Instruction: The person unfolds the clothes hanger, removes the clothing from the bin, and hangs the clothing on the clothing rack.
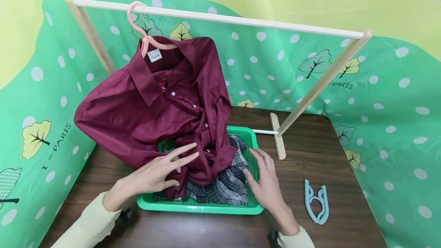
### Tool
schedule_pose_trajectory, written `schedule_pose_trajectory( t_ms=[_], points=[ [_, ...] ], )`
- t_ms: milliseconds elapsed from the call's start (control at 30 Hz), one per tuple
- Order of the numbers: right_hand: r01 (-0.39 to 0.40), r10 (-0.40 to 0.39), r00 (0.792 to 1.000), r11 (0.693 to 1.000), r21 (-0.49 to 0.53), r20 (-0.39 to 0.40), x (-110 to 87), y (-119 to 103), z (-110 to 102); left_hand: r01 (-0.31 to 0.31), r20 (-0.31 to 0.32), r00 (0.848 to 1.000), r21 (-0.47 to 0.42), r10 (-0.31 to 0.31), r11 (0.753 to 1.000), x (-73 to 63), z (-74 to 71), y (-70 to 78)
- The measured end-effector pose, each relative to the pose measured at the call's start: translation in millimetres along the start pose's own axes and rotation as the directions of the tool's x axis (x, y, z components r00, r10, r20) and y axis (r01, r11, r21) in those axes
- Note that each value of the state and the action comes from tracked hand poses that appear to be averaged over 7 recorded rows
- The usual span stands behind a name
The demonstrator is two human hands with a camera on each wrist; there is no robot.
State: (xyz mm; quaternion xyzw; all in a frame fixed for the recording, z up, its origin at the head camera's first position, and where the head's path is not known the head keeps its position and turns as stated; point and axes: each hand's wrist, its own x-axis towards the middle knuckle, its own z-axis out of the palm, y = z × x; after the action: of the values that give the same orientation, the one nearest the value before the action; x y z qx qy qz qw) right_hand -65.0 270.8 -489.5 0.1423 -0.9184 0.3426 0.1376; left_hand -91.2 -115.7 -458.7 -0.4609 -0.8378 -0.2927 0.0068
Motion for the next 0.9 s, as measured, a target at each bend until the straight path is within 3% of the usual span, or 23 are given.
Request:
schedule_pose_trajectory(
  t_ms=[200, 367, 467, 567, 733, 900],
  points=[
    [0.000, 0.000, 1.000, 1.000, 0.001, -0.001, -0.5, 0.9, 0.3, -0.032, 0.063, 0.997, -0.057, 0.035, 0.998, 7.4, -1.8, -3.4],
    [0.001, -0.001, 1.000, 1.000, 0.000, -0.005, -0.6, 1.4, 0.1, 0.053, 0.165, 0.986, -0.129, -0.031, 0.990, 8.8, -1.2, -9.0],
    [0.004, -0.004, 1.000, 1.000, 0.001, -0.005, -0.7, 1.2, 0.3, 0.094, 0.191, 0.979, -0.124, -0.070, 0.988, 7.3, -0.2, -11.1],
    [0.004, -0.004, 1.000, 1.000, 0.002, -0.010, -0.8, 0.8, 0.6, 0.091, 0.159, 0.984, -0.051, -0.081, 0.995, 7.1, 1.5, -12.6],
    [0.003, -0.002, 1.000, 1.000, 0.003, -0.014, -1.2, 0.5, 0.8, 0.074, 0.037, 0.996, 0.061, -0.076, 0.995, 7.2, 3.8, -18.0],
    [0.001, 0.000, 1.000, 1.000, 0.011, -0.012, -1.5, 0.3, 0.9, 0.095, -0.112, 0.990, 0.094, -0.084, 0.991, 8.0, 2.2, -21.7]
  ],
)
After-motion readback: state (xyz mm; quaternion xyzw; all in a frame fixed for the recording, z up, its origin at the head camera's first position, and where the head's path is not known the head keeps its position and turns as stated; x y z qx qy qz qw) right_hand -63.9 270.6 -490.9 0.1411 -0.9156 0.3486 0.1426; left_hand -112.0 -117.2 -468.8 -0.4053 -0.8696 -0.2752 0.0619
